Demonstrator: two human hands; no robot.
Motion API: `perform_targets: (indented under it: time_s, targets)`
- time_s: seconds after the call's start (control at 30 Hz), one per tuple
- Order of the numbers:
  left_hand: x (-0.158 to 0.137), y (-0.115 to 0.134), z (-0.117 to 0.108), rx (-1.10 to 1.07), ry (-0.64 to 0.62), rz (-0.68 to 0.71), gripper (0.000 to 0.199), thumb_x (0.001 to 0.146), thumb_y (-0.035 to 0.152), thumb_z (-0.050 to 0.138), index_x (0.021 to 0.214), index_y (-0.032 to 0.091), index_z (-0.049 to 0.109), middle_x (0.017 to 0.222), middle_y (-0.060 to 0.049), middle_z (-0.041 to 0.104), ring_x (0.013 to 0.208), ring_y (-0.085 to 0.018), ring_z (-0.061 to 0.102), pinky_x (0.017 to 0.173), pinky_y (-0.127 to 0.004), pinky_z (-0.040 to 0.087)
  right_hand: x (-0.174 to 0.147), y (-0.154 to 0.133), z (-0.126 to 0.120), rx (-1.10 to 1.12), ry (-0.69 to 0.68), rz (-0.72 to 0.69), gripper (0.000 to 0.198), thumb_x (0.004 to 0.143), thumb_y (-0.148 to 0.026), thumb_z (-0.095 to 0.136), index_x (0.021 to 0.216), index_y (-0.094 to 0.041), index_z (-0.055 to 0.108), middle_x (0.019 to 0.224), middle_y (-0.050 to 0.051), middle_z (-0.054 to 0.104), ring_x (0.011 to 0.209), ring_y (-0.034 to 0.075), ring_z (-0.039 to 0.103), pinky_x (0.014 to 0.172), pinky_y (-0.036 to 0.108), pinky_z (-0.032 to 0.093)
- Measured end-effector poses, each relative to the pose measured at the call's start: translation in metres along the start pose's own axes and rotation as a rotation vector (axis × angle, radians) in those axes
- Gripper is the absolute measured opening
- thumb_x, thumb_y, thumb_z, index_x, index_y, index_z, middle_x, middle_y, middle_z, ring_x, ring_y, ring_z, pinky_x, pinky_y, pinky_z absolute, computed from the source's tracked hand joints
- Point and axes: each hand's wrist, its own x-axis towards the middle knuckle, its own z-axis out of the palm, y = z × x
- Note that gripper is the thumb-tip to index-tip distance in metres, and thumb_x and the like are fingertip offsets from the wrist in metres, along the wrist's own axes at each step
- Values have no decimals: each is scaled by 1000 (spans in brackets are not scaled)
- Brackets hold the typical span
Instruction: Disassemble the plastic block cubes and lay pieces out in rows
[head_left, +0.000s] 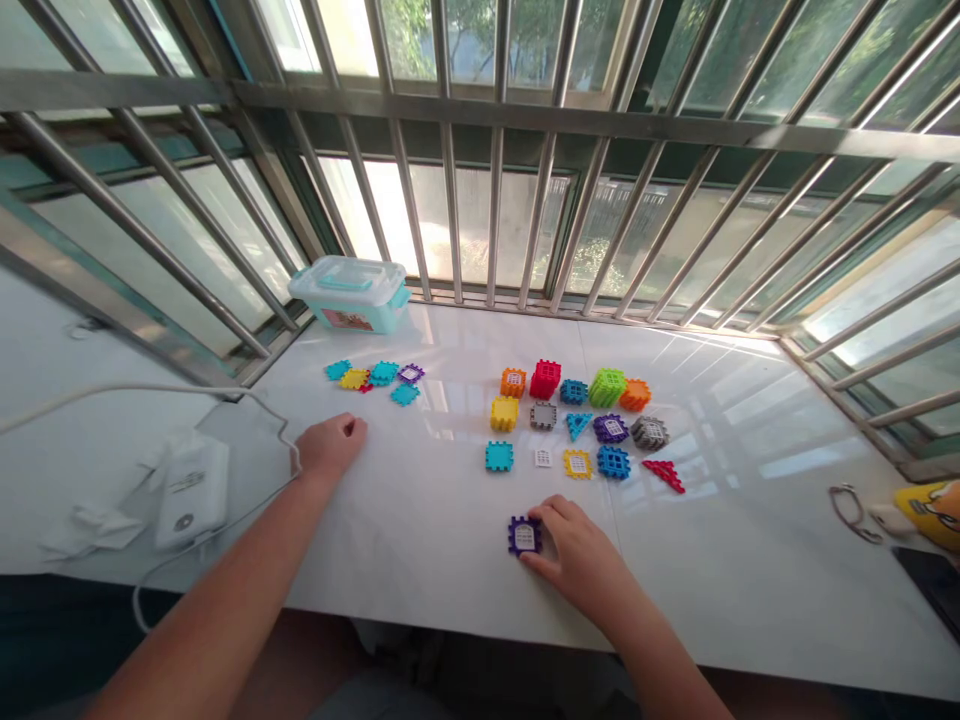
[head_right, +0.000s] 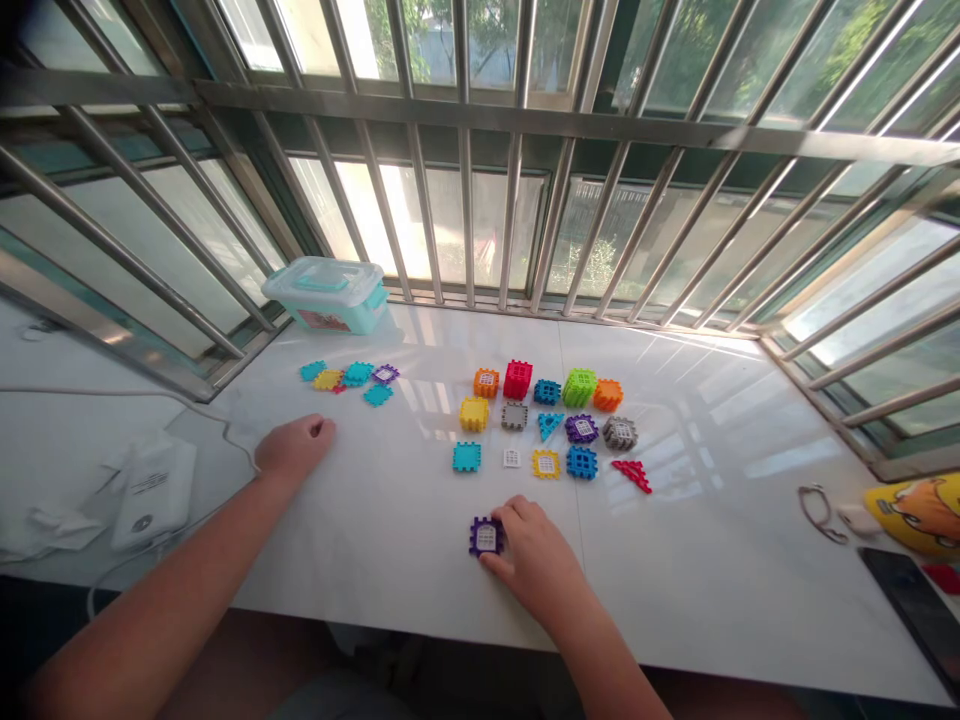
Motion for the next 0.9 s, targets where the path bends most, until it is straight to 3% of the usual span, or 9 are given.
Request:
perform_targets:
  time_s: [0.13, 0.3, 0.43, 0.53, 0.73, 0.9]
  targets:
    - [1, -2, 2, -7, 3, 3, 43, 97, 51, 38, 80, 25, 68, 91, -10, 76, 78, -27, 64, 60, -33, 25, -1, 7, 1, -16, 26, -41, 45, 91, -25, 77, 135, -23, 68, 132, 12, 67, 122, 31, 65, 110, 46, 54]
    - [2, -3, 3, -14, 5, -7, 43, 96, 52, 39, 79, 25, 68, 90, -10, 76, 78, -28, 64, 60, -34, 26, -8, 15, 8, -61, 128, -59, 61, 93, -13, 61, 154, -21, 54, 145, 14, 63, 132, 30, 62, 115, 47, 52]
    - [1, -1, 1, -18, 1, -4, 43, 95, 52, 40, 80, 26, 70, 89, -10, 76, 78, -28, 63, 61, -33, 27, -14, 14, 23, -125, 319, 10, 62, 97, -27, 64, 157, -21, 48, 141, 16, 64, 131, 36, 61, 111, 54, 54]
    - [0, 1, -1, -17, 2, -10, 42, 95, 51, 41, 82, 26, 72, 89, -10, 76, 79, -28, 63, 62, -33, 27, -16, 7, 37, -163, 382, 56, 68, 92, -32, 75, 154, -22, 48, 134, 16, 67, 124, 39, 63, 105, 57, 55]
    - [1, 0, 0, -9, -1, -6, 44, 96, 52, 39, 81, 25, 71, 89, -10, 76, 79, -28, 64, 61, -34, 28, -15, -4, 50, -149, 459, 59, 52, 92, -23, 70, 142, -24, 53, 121, 13, 69, 110, 36, 67, 96, 53, 58]
    - [3, -4, 4, -3, 7, 9, 45, 97, 52, 38, 80, 25, 69, 89, -10, 76, 78, -28, 65, 60, -34, 27, -9, 11, 28, -56, 540, 17, 40, 94, -28, 67, 133, -25, 55, 119, 10, 69, 110, 30, 68, 96, 47, 58]
